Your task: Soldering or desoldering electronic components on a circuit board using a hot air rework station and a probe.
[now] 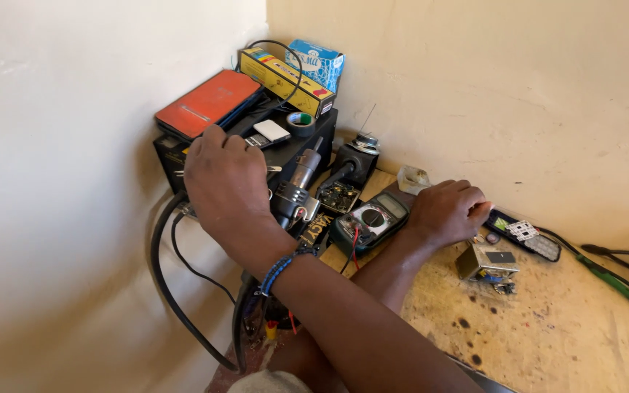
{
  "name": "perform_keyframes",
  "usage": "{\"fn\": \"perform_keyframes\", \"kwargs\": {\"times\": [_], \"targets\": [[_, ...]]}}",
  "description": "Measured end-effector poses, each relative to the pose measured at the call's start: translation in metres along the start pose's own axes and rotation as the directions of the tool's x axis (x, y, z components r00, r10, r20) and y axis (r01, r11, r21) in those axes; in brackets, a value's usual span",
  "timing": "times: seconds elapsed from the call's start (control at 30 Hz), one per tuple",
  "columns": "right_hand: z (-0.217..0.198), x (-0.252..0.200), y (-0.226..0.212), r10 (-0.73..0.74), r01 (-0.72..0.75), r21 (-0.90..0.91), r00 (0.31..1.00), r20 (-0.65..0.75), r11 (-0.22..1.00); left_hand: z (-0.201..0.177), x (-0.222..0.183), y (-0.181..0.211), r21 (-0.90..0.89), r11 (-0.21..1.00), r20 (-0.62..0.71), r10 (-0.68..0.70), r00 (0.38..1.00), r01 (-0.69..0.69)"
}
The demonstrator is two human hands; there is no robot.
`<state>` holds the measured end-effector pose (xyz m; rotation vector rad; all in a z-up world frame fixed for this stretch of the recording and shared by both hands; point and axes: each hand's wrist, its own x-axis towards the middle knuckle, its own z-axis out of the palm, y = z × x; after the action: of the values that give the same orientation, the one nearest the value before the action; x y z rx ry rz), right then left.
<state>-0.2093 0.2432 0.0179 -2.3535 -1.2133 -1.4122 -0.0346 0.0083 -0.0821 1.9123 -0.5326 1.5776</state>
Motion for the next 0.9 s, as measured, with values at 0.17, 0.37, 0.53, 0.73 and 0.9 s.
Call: {"fn": "perform_keyframes", "kwargs": {"times": [0.17, 0.37, 0.53, 0.73, 0.9], "targets": [[-0.011, 0.001, 0.002, -0.004, 0.007, -0.045, 0.997, 0.072, 0.999, -0.003, 0.002, 0.002, -0.05, 0.999, -0.004, -0.003, 1.0, 0.003], [-0.016, 0.003, 0.004, -0.027, 0.031, -0.041, 0.993, 0.111, 0.999, -0.006, 0.004, 0.005, -0.043, 0.999, -0.004, -0.011, 1.0, 0.011], [-0.013, 0.004, 0.003, 0.0, 0.008, -0.065, 0.993, 0.117, 0.998, -0.004, 0.001, 0.003, -0.048, 0.999, 0.003, -0.023, 1.0, 0.023], [-0.02, -0.001, 0.007, -0.077, 0.082, -0.034, 0.989, 0.124, 0.996, 0.0, 0.0, 0.002, -0.041, 0.999, 0.008, -0.021, 1.0, 0.021], [-0.024, -0.006, 0.017, -0.064, 0.061, 0.23, 0.998, 0.006, 0.971, -0.005, 0.002, 0.004, -0.023, 1.0, 0.01, -0.014, 1.0, 0.014]]}}
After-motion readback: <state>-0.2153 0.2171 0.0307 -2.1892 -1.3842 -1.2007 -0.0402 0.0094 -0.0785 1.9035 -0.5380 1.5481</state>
